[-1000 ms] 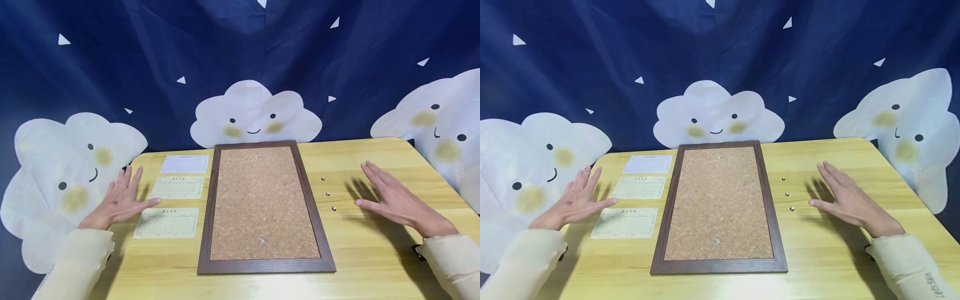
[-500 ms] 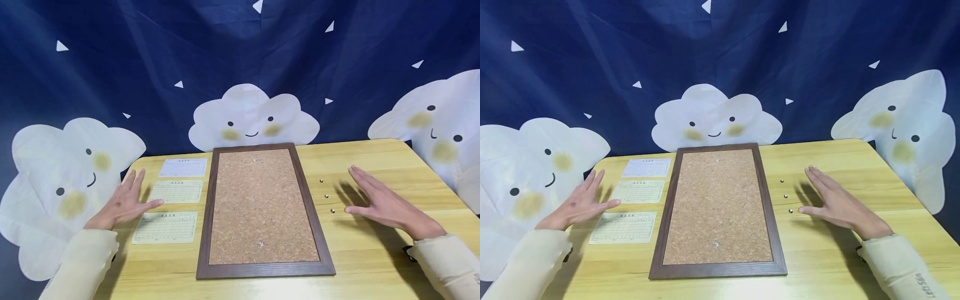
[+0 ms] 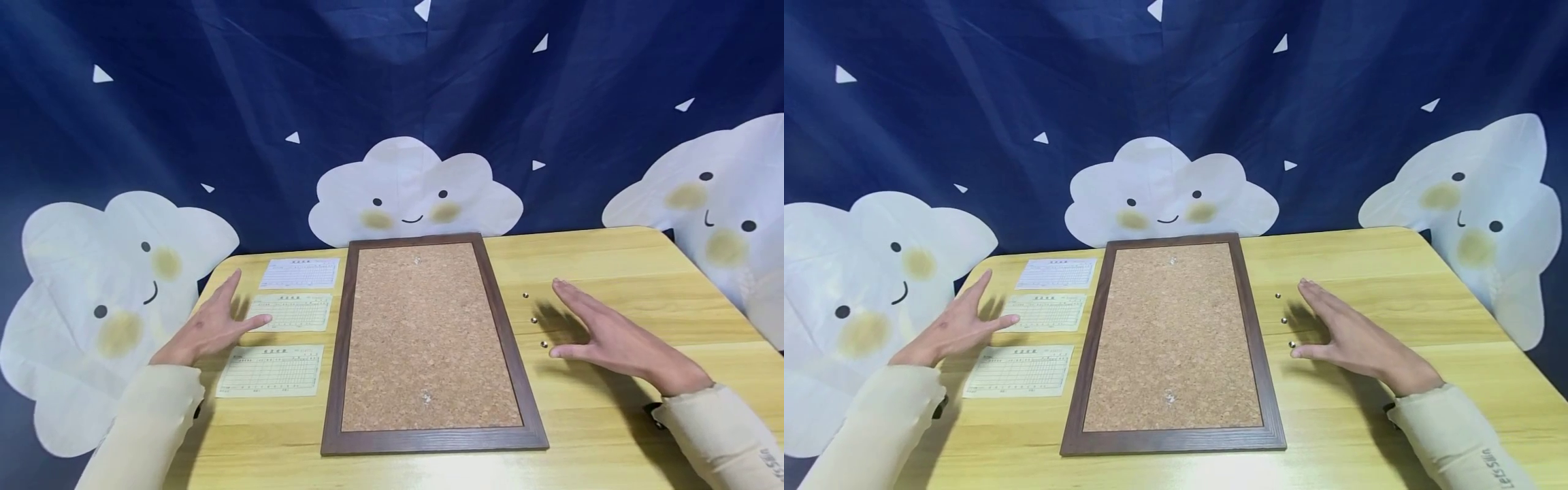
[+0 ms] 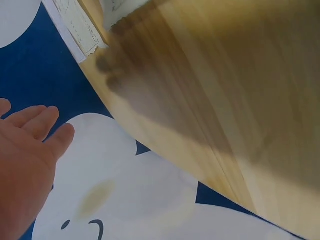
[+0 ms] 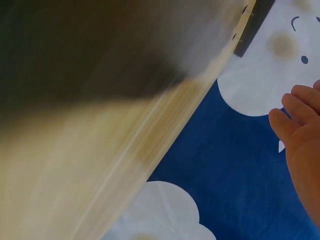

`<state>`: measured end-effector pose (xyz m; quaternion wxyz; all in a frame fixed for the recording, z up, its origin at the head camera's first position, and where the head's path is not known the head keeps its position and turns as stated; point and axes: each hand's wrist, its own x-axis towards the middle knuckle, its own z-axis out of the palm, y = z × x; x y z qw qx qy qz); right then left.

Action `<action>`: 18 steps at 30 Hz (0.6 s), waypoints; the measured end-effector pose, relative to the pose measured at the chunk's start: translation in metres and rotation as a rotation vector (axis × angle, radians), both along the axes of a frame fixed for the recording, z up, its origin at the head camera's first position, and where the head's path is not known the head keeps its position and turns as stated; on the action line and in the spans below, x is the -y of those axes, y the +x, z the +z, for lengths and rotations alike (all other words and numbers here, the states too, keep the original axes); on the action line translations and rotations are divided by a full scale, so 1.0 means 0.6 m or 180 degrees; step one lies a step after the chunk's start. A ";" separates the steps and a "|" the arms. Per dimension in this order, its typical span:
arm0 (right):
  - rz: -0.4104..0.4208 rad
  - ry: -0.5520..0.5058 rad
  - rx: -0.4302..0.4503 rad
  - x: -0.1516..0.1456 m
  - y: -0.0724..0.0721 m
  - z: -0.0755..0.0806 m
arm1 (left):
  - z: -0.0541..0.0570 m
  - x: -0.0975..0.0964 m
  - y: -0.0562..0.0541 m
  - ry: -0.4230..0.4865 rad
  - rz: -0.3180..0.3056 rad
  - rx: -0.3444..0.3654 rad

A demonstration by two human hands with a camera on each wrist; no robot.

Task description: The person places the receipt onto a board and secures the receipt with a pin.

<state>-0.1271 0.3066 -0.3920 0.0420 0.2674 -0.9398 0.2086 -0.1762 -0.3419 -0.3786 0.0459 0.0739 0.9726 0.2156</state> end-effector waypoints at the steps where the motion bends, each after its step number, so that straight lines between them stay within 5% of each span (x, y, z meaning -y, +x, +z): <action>1: 0.0005 0.0001 0.0018 0.003 0.000 0.001 | -0.001 0.000 -0.002 0.0029 0.0018 0.0001; 18: 0.0046 -0.0008 0.0433 0.041 0.001 0.008 | -0.003 -0.014 -0.034 0.0210 0.0132 -0.0075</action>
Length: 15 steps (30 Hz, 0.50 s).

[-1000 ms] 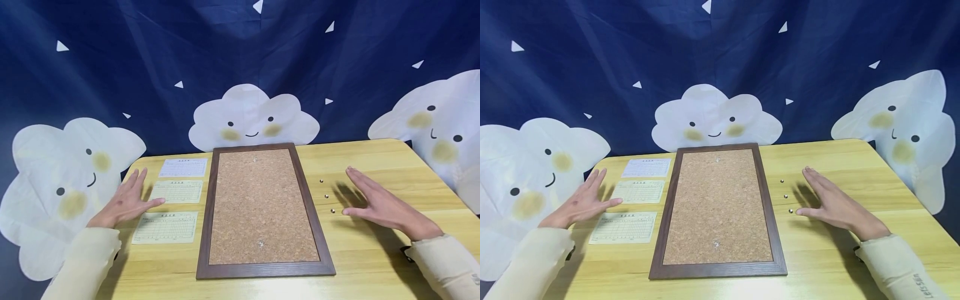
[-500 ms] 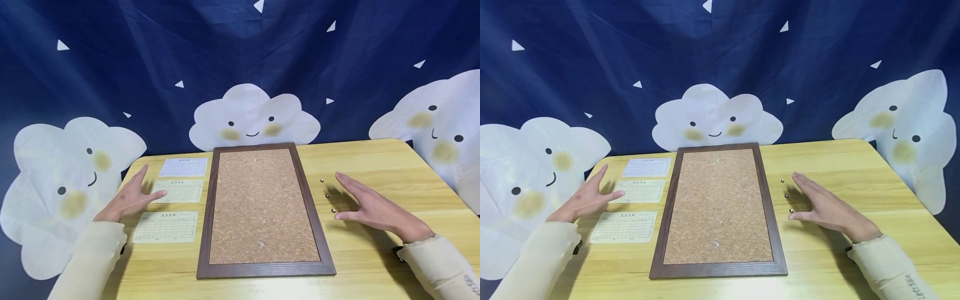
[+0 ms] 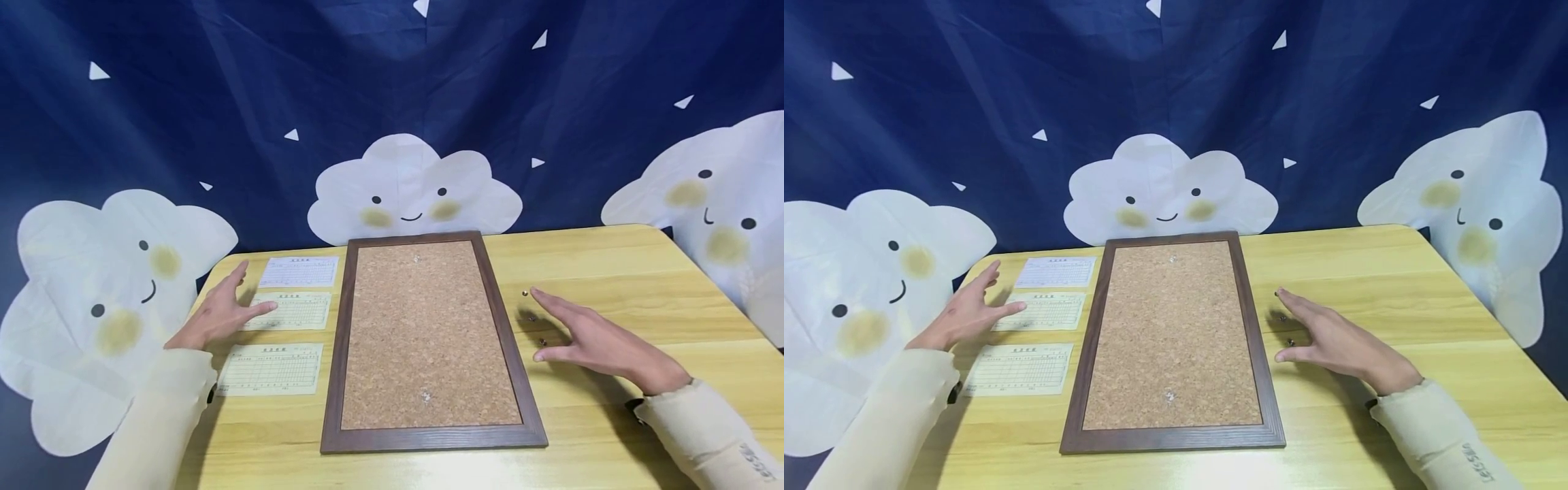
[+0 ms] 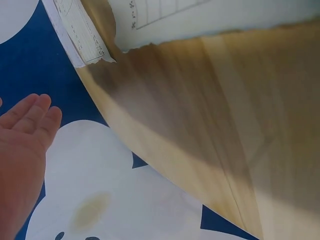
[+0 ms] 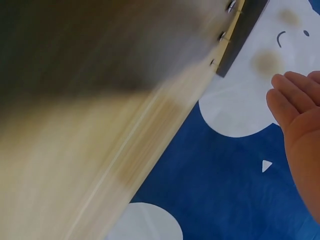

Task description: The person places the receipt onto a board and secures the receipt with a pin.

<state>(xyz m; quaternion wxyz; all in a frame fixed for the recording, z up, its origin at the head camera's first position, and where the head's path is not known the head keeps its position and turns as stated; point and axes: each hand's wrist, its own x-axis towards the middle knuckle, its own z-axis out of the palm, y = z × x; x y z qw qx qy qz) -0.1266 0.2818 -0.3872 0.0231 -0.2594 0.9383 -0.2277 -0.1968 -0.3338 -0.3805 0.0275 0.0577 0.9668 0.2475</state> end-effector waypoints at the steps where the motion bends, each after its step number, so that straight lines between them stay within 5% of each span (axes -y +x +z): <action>1: 0.0011 -0.0005 0.0006 0.002 -0.001 0.000 | 0.000 0.000 -0.002 0.0007 -0.0002 -0.0007; 15: 0.0394 -0.0204 0.0012 0.028 -0.004 -0.009 | -0.018 -0.013 -0.041 0.0131 0.0193 0.0116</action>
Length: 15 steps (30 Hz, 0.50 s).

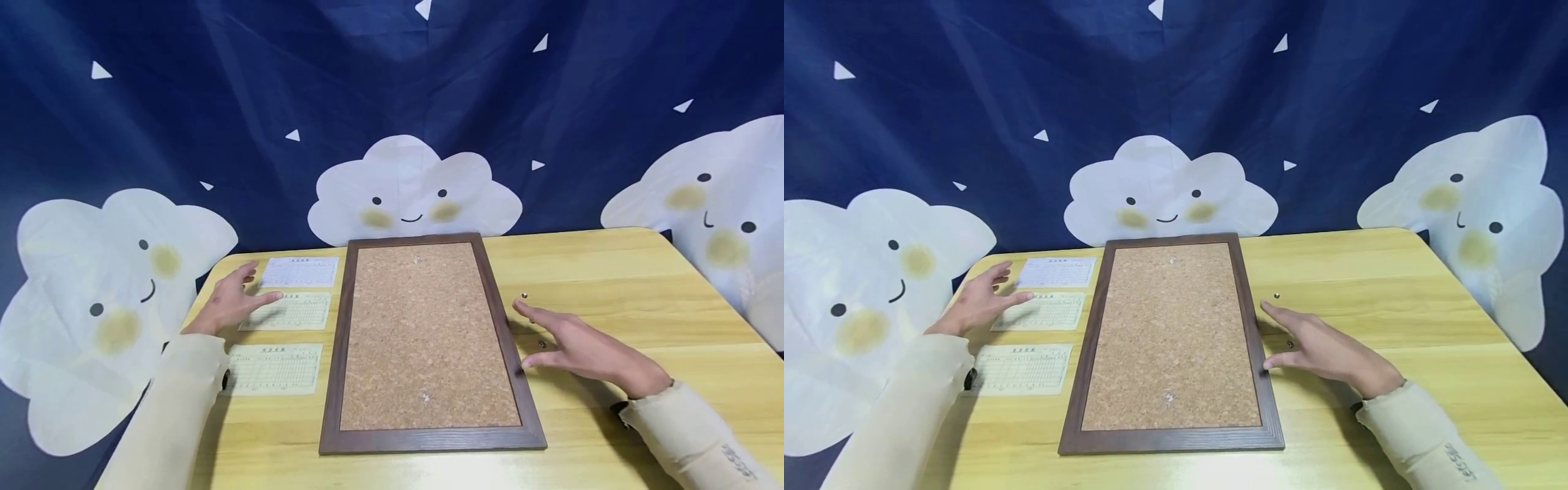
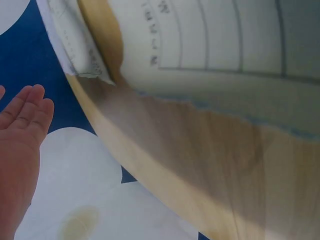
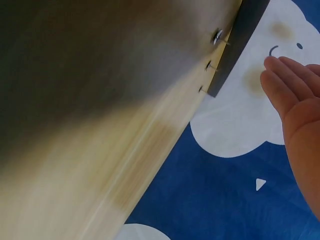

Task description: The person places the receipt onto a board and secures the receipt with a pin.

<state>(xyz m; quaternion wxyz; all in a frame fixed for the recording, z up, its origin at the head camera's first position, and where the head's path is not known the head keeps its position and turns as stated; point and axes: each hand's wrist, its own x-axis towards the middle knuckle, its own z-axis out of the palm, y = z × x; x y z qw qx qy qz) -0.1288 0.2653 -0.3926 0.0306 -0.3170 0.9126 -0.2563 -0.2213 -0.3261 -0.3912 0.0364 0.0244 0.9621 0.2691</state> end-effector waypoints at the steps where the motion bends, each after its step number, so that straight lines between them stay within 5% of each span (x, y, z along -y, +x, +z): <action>1: 0.0024 -0.0004 -0.0005 0.001 -0.001 -0.002 | -0.002 -0.001 -0.001 0.0000 0.0013 0.0033; 15: 0.0250 0.0047 0.0104 0.012 -0.003 -0.009 | -0.023 0.009 -0.030 -0.0010 0.0185 0.0157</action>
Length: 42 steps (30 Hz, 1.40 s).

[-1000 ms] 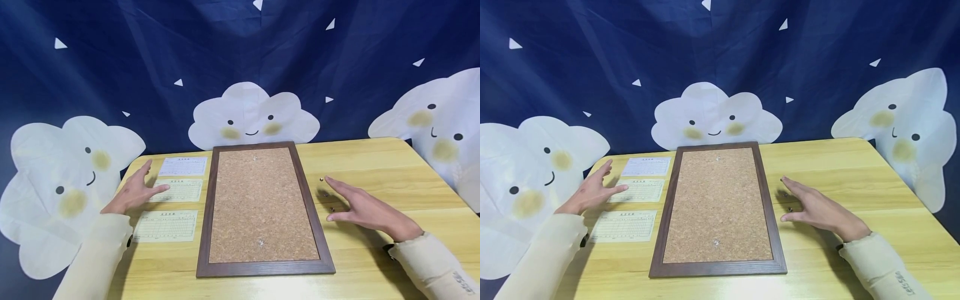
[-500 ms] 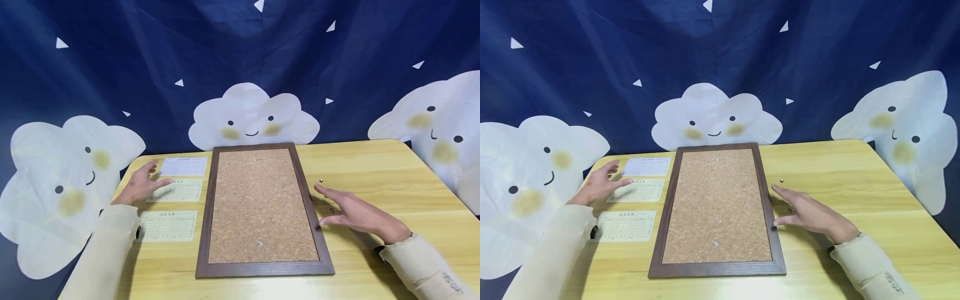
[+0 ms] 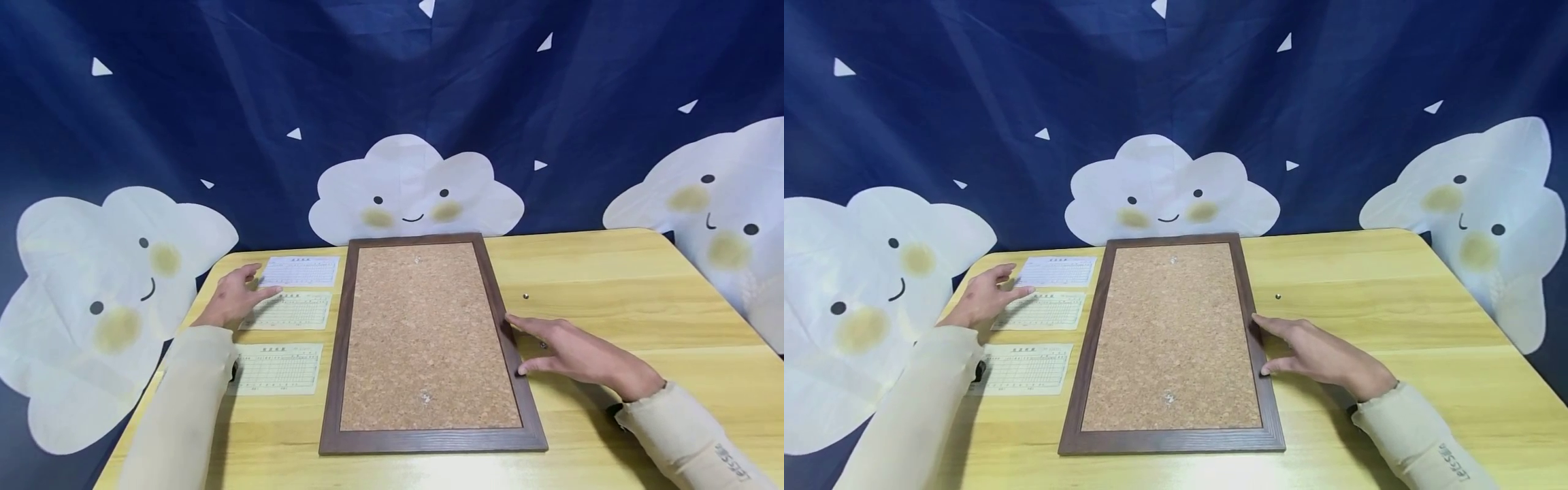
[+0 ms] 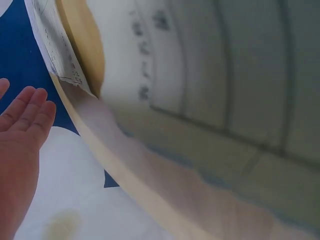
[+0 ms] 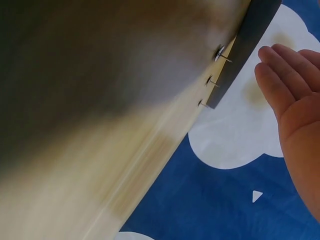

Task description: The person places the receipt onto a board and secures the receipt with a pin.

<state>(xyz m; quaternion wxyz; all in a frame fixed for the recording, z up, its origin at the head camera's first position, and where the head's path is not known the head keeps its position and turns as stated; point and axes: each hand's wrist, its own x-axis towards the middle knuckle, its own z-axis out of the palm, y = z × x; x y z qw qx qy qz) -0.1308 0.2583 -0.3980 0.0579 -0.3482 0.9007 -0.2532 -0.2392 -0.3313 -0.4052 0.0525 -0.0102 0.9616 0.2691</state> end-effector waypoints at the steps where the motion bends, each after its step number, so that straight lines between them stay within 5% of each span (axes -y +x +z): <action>1: 0.0004 0.0024 0.0022 0.001 0.000 0.001 | 0.000 0.000 -0.002 -0.0003 0.0018 0.0008; 27: 0.0012 0.0168 0.0091 0.010 0.001 -0.001 | -0.006 -0.032 -0.025 -0.0513 0.0341 0.0093; 42: 0.0056 0.0158 -0.0004 0.009 -0.001 -0.007 | 0.008 -0.043 -0.037 -0.0389 0.0600 0.0280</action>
